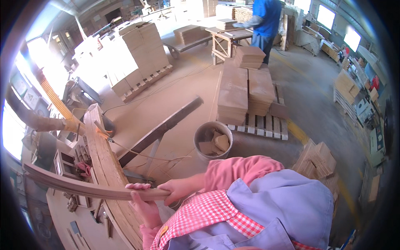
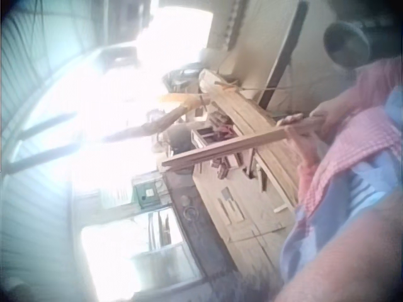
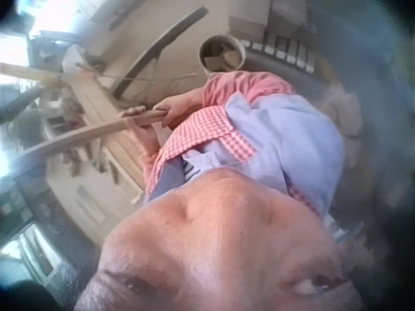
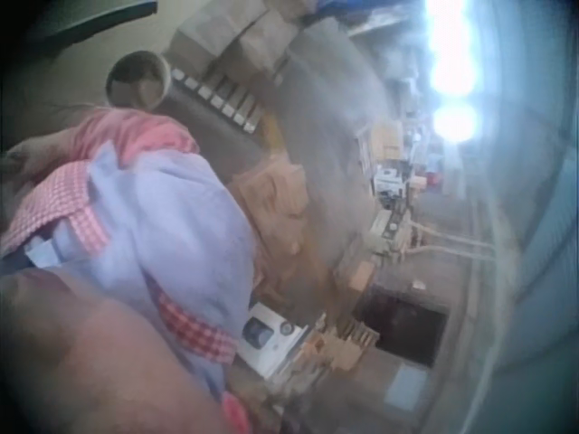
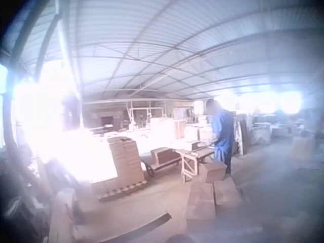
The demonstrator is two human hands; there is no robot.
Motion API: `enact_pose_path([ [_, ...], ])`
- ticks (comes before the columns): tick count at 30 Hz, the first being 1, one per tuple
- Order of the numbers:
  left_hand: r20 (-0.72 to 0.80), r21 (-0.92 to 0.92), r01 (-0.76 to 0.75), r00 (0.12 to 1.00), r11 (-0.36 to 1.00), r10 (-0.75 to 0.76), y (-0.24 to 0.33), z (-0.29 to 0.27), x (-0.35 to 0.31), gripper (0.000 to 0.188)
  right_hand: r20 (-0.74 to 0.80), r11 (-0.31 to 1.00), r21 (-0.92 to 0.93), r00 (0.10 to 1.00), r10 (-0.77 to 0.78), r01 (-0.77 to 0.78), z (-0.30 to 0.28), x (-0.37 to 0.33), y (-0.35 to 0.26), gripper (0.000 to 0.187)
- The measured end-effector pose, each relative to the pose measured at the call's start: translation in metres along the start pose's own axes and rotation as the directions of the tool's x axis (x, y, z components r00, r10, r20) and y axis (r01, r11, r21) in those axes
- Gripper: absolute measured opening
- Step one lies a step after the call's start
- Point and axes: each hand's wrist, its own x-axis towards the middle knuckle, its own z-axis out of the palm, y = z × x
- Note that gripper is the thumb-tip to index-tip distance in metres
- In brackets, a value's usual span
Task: The person assembles small wooden pieces on a workbench, using a hammer to tap them into place. They measure and align the pieces, then retrieve additional wooden strips from a nearby stack and continue assembling the structure.
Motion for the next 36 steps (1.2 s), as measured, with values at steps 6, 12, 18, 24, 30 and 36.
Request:
enact_pose_path([
  [6,-0.043,-0.171,-0.107,0.994,0.979,0.101,0.007,0.0,0.063,0.038,0.097,0.976,-0.195,0.988,0.117,-0.097,-0.093,-0.06,0.027,0.044],
  [12,-0.229,-0.161,-0.111,0.971,0.981,0.072,-0.037,-0.008,0.086,0.031,0.226,0.928,-0.105,0.9,0.372,-0.358,-0.161,-0.095,0.054,0.049],
  [18,-0.089,-0.253,-0.013,0.996,0.967,-0.01,-0.067,-0.009,0.115,0.031,0.313,0.898,-0.026,0.85,0.424,-0.438,-0.205,-0.093,0.075,0.049],
  [24,-0.245,-0.241,0.073,0.96,0.968,-0.134,-0.1,0.013,0.163,0.025,0.325,0.842,0.167,0.835,0.444,-0.513,-0.245,-0.096,0.091,0.05],
  [30,-0.252,-0.295,0.202,0.926,0.934,-0.28,-0.141,0.023,0.243,0.024,0.23,0.802,0.257,0.841,0.49,-0.538,-0.285,-0.088,0.078,0.055],
  [36,-0.134,-0.342,0.449,0.847,0.826,-0.515,-0.204,0.03,0.329,0.02,0.135,0.75,0.352,0.823,0.552,-0.56,-0.347,-0.023,0.062,0.054],
])
